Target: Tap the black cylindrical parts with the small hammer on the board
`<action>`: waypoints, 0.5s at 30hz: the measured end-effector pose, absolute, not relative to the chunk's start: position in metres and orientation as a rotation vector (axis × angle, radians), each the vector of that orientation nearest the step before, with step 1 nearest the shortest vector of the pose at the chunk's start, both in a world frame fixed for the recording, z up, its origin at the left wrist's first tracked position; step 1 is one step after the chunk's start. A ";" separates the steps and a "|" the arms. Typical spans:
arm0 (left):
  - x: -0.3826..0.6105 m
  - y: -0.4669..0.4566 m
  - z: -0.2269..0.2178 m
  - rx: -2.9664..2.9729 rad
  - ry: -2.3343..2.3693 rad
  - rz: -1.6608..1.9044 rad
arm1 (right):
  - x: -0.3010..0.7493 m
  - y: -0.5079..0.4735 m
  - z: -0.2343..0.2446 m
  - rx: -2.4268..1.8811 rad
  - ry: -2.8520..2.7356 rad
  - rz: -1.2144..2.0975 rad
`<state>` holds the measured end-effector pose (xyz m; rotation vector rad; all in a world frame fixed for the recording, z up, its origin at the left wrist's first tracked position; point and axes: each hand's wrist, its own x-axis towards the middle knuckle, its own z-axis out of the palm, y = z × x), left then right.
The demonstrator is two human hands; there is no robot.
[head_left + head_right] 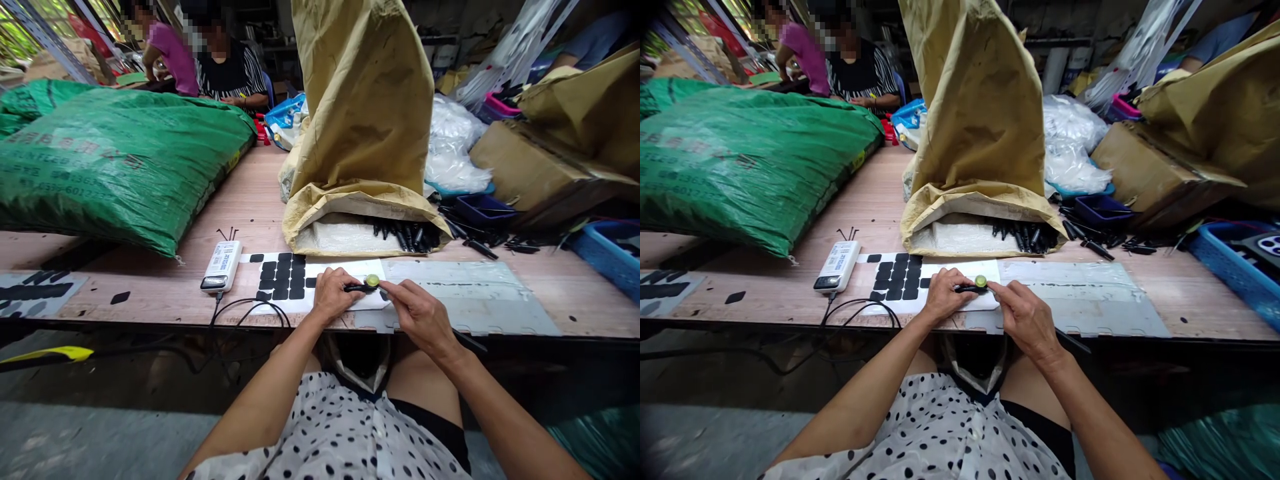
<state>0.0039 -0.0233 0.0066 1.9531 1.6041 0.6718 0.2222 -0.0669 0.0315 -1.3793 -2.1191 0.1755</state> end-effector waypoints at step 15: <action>0.002 -0.023 0.006 1.998 1.579 0.666 | 0.262 -0.026 0.026 -1.513 -1.949 0.064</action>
